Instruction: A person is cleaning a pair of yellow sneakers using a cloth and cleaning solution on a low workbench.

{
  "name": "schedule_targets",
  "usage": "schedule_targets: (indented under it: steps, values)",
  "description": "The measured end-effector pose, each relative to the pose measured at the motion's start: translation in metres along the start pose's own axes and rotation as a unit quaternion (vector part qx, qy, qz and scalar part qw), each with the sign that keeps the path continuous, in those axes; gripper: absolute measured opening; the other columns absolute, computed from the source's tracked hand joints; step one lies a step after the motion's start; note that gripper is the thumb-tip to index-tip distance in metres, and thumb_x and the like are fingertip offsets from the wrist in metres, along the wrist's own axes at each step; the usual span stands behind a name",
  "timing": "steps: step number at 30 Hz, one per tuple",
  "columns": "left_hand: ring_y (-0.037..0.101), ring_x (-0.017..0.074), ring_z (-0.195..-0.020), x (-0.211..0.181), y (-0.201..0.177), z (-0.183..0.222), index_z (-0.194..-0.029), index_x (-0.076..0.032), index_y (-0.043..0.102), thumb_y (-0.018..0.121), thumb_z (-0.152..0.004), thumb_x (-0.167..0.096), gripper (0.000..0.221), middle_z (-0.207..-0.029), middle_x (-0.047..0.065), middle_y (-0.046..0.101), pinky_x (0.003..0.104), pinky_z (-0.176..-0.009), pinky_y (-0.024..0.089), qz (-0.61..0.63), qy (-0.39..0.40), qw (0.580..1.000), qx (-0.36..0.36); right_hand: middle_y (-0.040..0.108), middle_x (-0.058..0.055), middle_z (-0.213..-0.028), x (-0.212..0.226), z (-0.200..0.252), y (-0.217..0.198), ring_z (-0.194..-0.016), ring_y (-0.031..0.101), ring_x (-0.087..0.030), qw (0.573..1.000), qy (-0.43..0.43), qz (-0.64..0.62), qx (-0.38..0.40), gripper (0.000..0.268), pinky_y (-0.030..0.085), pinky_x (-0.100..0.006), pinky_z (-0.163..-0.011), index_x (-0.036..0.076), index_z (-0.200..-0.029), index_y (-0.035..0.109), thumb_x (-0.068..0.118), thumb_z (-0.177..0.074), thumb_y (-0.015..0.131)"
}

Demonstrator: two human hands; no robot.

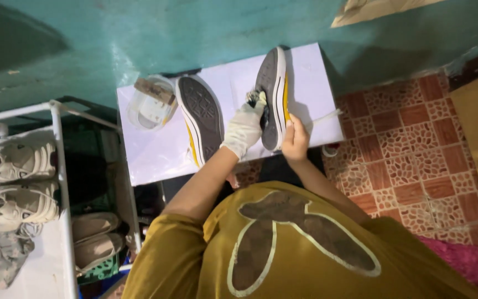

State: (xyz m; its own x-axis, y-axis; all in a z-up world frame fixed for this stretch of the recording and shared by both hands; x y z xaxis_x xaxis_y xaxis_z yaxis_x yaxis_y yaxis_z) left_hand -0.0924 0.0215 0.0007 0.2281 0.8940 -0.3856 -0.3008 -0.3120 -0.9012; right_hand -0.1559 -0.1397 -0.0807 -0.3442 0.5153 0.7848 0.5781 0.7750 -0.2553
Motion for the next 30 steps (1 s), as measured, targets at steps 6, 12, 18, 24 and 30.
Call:
schedule_targets:
  steps: [6,12,18,24,30]
  values:
    - [0.061,0.0259,-0.129,0.022,-0.021,0.004,-0.149,-0.037,0.045,0.030,-0.104,-0.060,0.053,-0.143,0.000,0.062,0.043,-0.111,0.049,0.078,-0.145,0.976,0.144,0.076,-0.015,-0.090,0.010,-0.012,0.008,-0.086,0.075,-0.033,0.999,0.019,-0.017,0.023,0.018,0.059,-0.040,-0.073,0.004,-0.114,0.077,0.009,-0.105,0.062]
    - [0.063,0.0407,-0.123,-0.037,-0.065,0.059,-0.150,-0.016,0.049,0.062,-0.092,-0.038,0.063,-0.131,0.023,0.066,0.051,-0.105,0.054,0.180,0.048,0.981,0.048,0.077,-0.015,-0.091,-0.010,-0.015,0.016,-0.087,0.072,-0.020,0.993,0.111,-0.036,0.031,0.017,0.058,-0.041,-0.078,0.010,-0.120,0.069,0.009,-0.107,0.058]
    - [0.069,0.0364,-0.115,0.005,0.017,0.042,-0.136,-0.004,0.057,0.026,-0.100,-0.068,0.080,-0.118,0.021,0.072,0.050,-0.106,0.052,0.196,-0.210,0.956,0.063,0.074,-0.015,-0.086,-0.041,0.007,0.022,-0.081,0.069,-0.019,0.989,0.143,-0.028,0.013,0.017,0.056,-0.040,-0.075,0.011,-0.121,0.067,0.019,-0.110,0.056]
    - [0.076,0.0378,-0.092,0.095,0.217,-0.037,-0.142,-0.012,0.056,0.050,-0.102,-0.028,0.043,-0.110,0.018,0.071,0.051,-0.073,0.063,-0.127,0.015,0.992,0.018,0.072,-0.013,-0.083,-0.028,-0.001,0.019,-0.077,0.061,-0.015,0.990,0.129,-0.063,0.001,0.018,0.054,-0.036,-0.071,0.007,-0.116,0.069,0.018,-0.111,0.055]
    - [0.067,0.0447,-0.119,-0.018,-0.001,0.010,-0.159,-0.018,0.028,0.059,-0.095,-0.027,0.072,-0.144,0.027,0.051,0.053,-0.097,0.059,0.052,0.090,0.994,-0.018,0.065,-0.006,-0.077,-0.017,-0.010,0.015,-0.078,0.057,-0.012,0.990,0.129,-0.051,-0.006,0.016,0.053,-0.033,-0.072,0.008,-0.113,0.070,0.014,-0.110,0.055]
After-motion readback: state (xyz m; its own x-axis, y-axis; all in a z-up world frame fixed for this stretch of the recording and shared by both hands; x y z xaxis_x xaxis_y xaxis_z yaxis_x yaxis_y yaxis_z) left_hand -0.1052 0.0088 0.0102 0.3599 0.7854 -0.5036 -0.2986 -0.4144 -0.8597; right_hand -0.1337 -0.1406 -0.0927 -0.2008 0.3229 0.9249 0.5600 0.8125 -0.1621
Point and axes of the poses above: each hand's wrist, its own z-axis away from the middle knuckle, its own y-axis out of the palm, x = y × z, the point moved 6 cm from there along -z, towards the middle knuckle
